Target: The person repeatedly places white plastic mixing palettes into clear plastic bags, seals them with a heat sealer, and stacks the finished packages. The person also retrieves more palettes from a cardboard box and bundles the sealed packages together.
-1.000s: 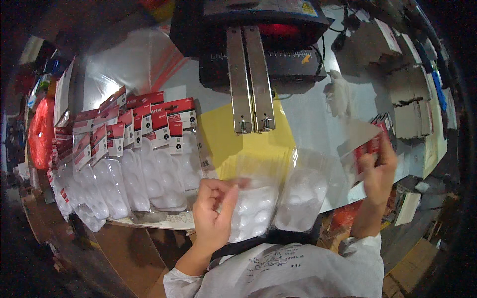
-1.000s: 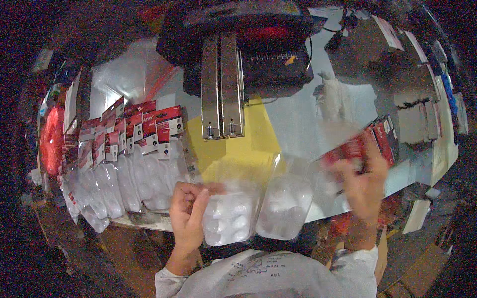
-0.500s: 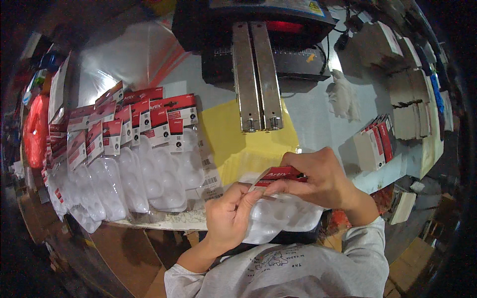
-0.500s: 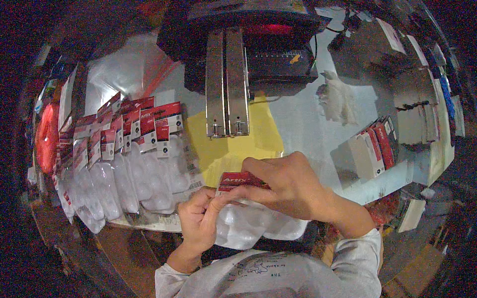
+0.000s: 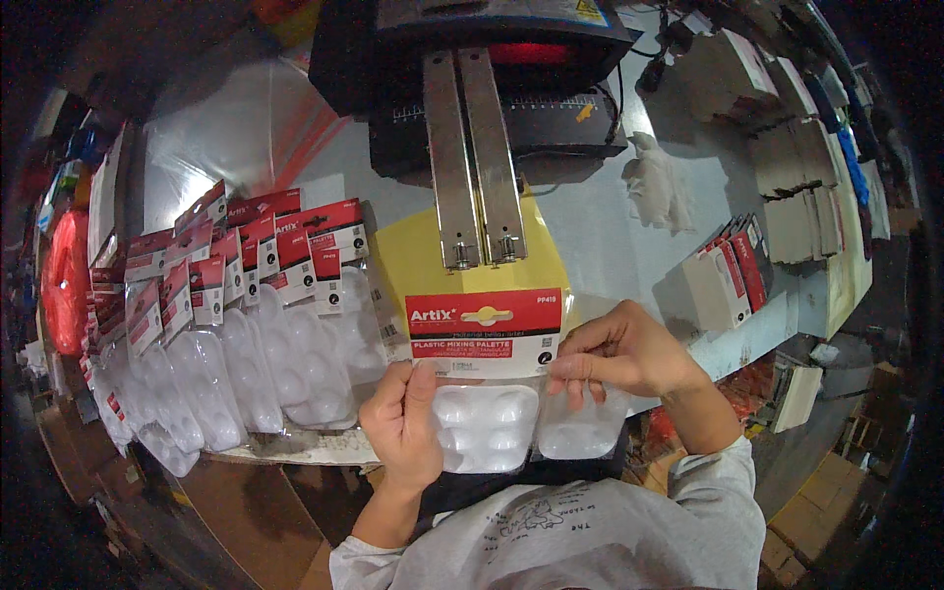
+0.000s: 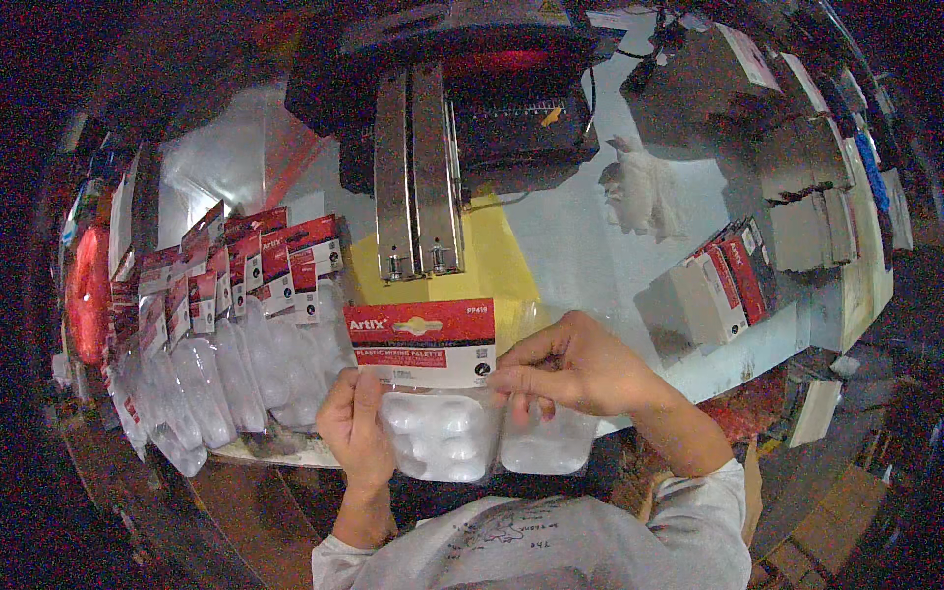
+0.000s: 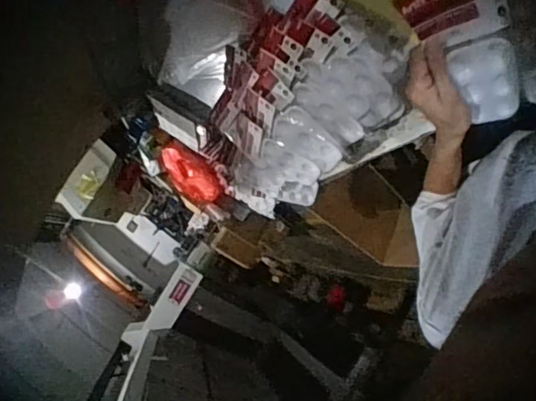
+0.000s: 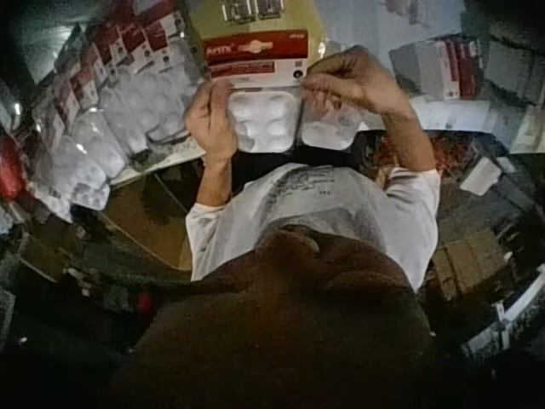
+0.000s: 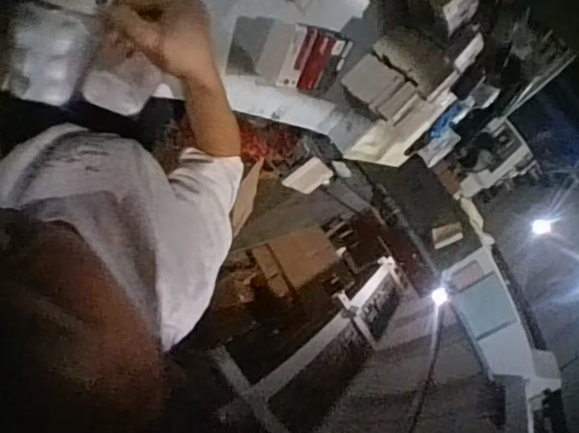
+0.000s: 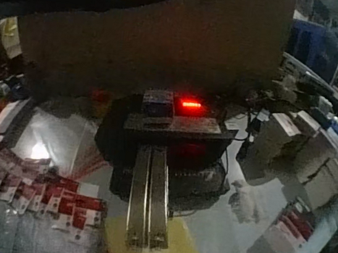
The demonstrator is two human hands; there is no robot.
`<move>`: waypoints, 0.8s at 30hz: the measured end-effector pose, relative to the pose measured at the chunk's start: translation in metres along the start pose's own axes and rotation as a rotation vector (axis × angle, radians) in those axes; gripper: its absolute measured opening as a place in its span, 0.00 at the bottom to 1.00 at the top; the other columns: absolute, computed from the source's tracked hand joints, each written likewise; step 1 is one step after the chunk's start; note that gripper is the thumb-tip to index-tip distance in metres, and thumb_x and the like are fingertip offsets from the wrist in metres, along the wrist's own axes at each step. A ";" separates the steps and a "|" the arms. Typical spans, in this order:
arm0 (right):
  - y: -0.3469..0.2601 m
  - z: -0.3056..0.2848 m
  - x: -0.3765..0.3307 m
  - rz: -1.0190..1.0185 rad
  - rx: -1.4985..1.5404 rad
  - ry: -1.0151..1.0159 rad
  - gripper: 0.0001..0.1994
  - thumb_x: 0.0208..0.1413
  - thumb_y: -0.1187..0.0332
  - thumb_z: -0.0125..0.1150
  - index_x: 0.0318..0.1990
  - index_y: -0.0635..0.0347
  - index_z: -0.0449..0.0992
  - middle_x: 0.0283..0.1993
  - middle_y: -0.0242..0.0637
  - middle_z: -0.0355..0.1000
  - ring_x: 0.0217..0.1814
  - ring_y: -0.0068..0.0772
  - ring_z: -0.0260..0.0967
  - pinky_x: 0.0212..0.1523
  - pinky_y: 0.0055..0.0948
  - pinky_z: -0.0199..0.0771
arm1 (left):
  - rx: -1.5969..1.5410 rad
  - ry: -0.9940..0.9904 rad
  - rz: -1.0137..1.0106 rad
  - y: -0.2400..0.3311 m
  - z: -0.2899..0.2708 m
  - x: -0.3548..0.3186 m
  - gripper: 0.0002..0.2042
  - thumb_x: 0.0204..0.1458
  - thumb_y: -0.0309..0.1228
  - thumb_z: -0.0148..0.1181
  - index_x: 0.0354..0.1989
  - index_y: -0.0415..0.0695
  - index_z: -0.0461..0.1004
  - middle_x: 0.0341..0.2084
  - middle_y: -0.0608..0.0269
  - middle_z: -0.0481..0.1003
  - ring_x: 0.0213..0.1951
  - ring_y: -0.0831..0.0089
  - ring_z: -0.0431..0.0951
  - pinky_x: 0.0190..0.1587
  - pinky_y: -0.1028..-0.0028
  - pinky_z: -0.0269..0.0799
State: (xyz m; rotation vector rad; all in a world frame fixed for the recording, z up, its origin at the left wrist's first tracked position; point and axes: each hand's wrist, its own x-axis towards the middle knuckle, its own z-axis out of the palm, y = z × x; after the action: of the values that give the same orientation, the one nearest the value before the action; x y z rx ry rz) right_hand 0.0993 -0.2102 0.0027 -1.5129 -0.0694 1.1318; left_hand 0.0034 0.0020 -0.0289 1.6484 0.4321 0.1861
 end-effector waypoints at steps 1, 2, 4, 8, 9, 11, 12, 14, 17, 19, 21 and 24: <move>0.002 0.002 -0.001 -0.004 0.014 -0.008 0.11 0.53 0.66 0.57 0.31 0.68 0.77 0.25 0.34 0.74 0.23 0.20 0.70 0.21 0.19 0.69 | 0.037 -0.004 -0.005 -0.001 -0.001 -0.002 0.10 0.56 0.29 0.50 0.26 0.35 0.70 0.19 0.66 0.69 0.25 0.83 0.62 0.29 0.82 0.59; 0.003 0.003 -0.002 -0.049 0.046 -0.031 0.11 0.53 0.67 0.57 0.30 0.68 0.77 0.25 0.34 0.74 0.23 0.20 0.70 0.21 0.19 0.69 | 0.077 0.018 -0.008 -0.001 -0.003 -0.004 0.11 0.57 0.29 0.49 0.26 0.35 0.69 0.18 0.64 0.68 0.24 0.82 0.62 0.29 0.81 0.60; 0.006 0.008 0.001 0.002 0.070 -0.009 0.11 0.53 0.67 0.56 0.30 0.68 0.77 0.24 0.35 0.73 0.23 0.21 0.70 0.21 0.20 0.70 | 0.102 -0.014 -0.039 0.000 -0.004 -0.005 0.11 0.58 0.30 0.47 0.29 0.35 0.69 0.19 0.61 0.68 0.25 0.80 0.63 0.30 0.78 0.61; 0.005 0.011 0.020 -0.018 0.069 0.194 0.10 0.55 0.71 0.54 0.27 0.70 0.74 0.22 0.37 0.72 0.19 0.24 0.70 0.20 0.20 0.69 | 0.295 -0.012 -0.104 -0.002 0.007 0.012 0.11 0.59 0.33 0.43 0.33 0.37 0.66 0.20 0.56 0.67 0.26 0.74 0.64 0.33 0.74 0.63; 0.003 0.011 0.027 -0.025 0.176 0.236 0.09 0.55 0.71 0.53 0.29 0.71 0.74 0.24 0.37 0.72 0.21 0.25 0.70 0.23 0.21 0.70 | 0.362 0.009 -0.065 -0.004 0.013 0.021 0.12 0.60 0.34 0.42 0.32 0.37 0.65 0.20 0.55 0.67 0.25 0.72 0.63 0.33 0.72 0.63; 0.000 0.009 0.042 -0.124 0.283 0.306 0.09 0.54 0.72 0.53 0.31 0.71 0.74 0.25 0.38 0.72 0.23 0.25 0.71 0.24 0.22 0.71 | 0.324 0.045 0.031 -0.010 0.022 0.044 0.13 0.60 0.34 0.42 0.31 0.36 0.64 0.19 0.55 0.67 0.24 0.72 0.64 0.32 0.72 0.63; -0.001 0.006 0.048 -0.155 0.335 0.340 0.09 0.54 0.72 0.53 0.31 0.71 0.74 0.26 0.39 0.72 0.24 0.25 0.71 0.25 0.22 0.72 | 0.305 0.062 0.078 -0.013 0.025 0.051 0.13 0.60 0.34 0.42 0.30 0.36 0.64 0.19 0.55 0.67 0.24 0.71 0.64 0.32 0.72 0.63; 0.000 0.001 0.053 -0.161 0.305 0.314 0.08 0.54 0.73 0.52 0.34 0.72 0.73 0.28 0.39 0.72 0.26 0.26 0.72 0.26 0.23 0.73 | 0.261 0.052 0.072 -0.019 0.026 0.061 0.13 0.60 0.34 0.42 0.29 0.36 0.65 0.19 0.56 0.67 0.24 0.70 0.65 0.31 0.73 0.63; 0.008 -0.001 0.056 -0.161 0.283 0.322 0.08 0.54 0.74 0.51 0.36 0.71 0.73 0.27 0.38 0.72 0.25 0.25 0.72 0.27 0.23 0.74 | 0.242 0.050 0.048 -0.025 0.025 0.066 0.14 0.60 0.34 0.41 0.28 0.37 0.65 0.18 0.56 0.66 0.23 0.69 0.65 0.29 0.73 0.62; 0.013 0.001 0.056 -0.255 0.241 0.307 0.08 0.55 0.74 0.49 0.36 0.71 0.73 0.27 0.38 0.72 0.25 0.25 0.72 0.27 0.22 0.74 | 0.258 0.054 0.036 -0.029 0.026 0.065 0.13 0.60 0.34 0.42 0.27 0.37 0.65 0.17 0.56 0.65 0.23 0.69 0.64 0.28 0.73 0.61; 0.013 -0.001 0.049 -0.269 -0.077 0.444 0.08 0.55 0.74 0.50 0.35 0.69 0.74 0.29 0.36 0.73 0.26 0.26 0.72 0.27 0.24 0.74 | 0.270 0.050 0.110 -0.031 0.023 0.060 0.12 0.59 0.33 0.43 0.27 0.38 0.65 0.18 0.57 0.65 0.23 0.69 0.64 0.28 0.72 0.60; 0.008 -0.024 0.019 -0.775 -0.421 0.649 0.08 0.54 0.76 0.49 0.38 0.67 0.73 0.37 0.39 0.73 0.37 0.28 0.72 0.34 0.23 0.71 | 0.695 0.056 0.248 -0.020 -0.013 0.050 0.11 0.57 0.34 0.44 0.30 0.38 0.67 0.24 0.55 0.68 0.29 0.67 0.68 0.32 0.70 0.63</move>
State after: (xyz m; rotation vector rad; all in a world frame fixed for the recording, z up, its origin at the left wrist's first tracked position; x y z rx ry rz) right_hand 0.1207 -0.2190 -0.0189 -1.9105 -0.4263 -0.0177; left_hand 0.0411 0.0351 -0.0534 2.3876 0.3511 0.2876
